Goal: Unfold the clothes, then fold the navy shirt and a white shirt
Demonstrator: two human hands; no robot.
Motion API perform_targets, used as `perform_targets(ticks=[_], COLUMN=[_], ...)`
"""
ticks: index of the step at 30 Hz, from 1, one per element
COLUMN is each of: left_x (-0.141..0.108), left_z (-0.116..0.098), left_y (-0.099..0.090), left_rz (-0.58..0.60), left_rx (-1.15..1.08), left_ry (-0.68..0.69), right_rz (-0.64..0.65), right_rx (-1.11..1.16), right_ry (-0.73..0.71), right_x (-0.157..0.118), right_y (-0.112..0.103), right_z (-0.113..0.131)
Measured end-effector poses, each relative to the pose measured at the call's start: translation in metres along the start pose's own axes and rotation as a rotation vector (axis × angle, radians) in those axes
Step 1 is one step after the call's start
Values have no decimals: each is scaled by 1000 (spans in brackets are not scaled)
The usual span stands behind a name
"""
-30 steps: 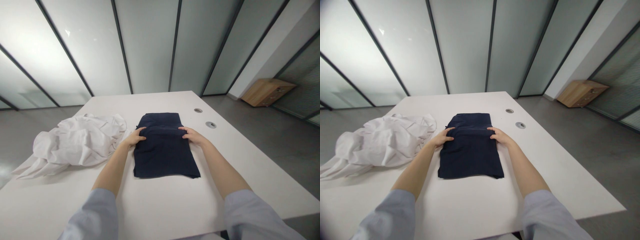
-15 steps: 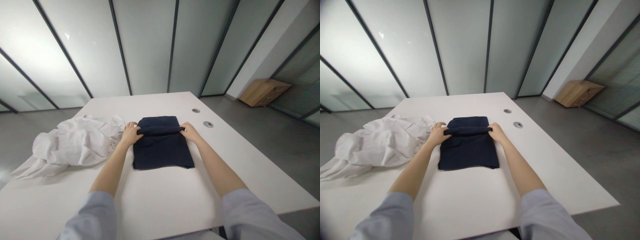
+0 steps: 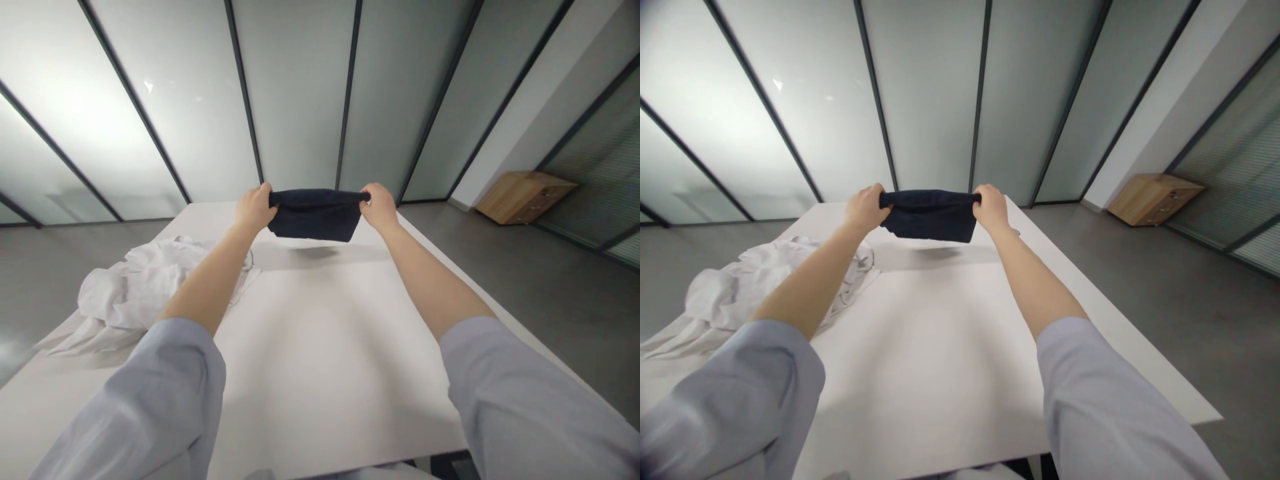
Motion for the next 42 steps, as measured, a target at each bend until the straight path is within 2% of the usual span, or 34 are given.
perform_targets(ticks=[2, 4, 6, 9, 10, 12, 15, 17, 21, 24, 30, 34, 37, 42], left_x=[-14, -42, -79, -132, -144, -156, -156, -154, -155, -156, -155, -161, -164, -160], left_z=[0, 4, 10, 19, 21, 20, 15, 15, 18, 21, 21, 7, -2, -3], left_y=[2, 20, 52, 98, 107, 117, 123, 125, 128, 127, 120, 123, 130, 129], left_rz=[-53, -17, 122, 374, 374, 337, 362, 383, 327, 320, 318, 232, 292, 338], left_rx=[-19, -22, 4, 88, 93, 78, 29, -5, -54, -58, 39, 16, -9, -5], left_ry=[29, 52, 53, 24, 17, 74, 177, 160, 113, 122, 45, 198, 275, 196], right_rz=[-50, -11, 130, 439, 499, 536, 487, 462, 435, 439, 468, 405, 413, 457], right_rx=[-8, -20, -29, -48, -36, 8, 74, 112, 186, 196, 153, 99, 101, 131], right_ry=[-57, -101, -147, -206, -211, -225, -247, -242, -237, -229, -197, -262, -316, -323], right_x=[-12, -42, -82, -140, -153, -168, -173, -174, -179, -180, -178, -180, -180, -179], right_y=[-5, 2, 21, 58, 68, 83, 96, 102, 109, 109, 105, 101, 100, 99], right_z=[3, 5, 7, 11, 12, 14, 15, 14, 9, 5, 3, 13, 22, 23])
Point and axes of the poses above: each hand's wrist, its own x-axis towards the middle knuckle, its own y-axis out of the palm, z = x × y, the point moved 3 cm from there along x, towards the middle knuckle, and after that the axes turned 9 degrees about -x, right-handed, at the moved point
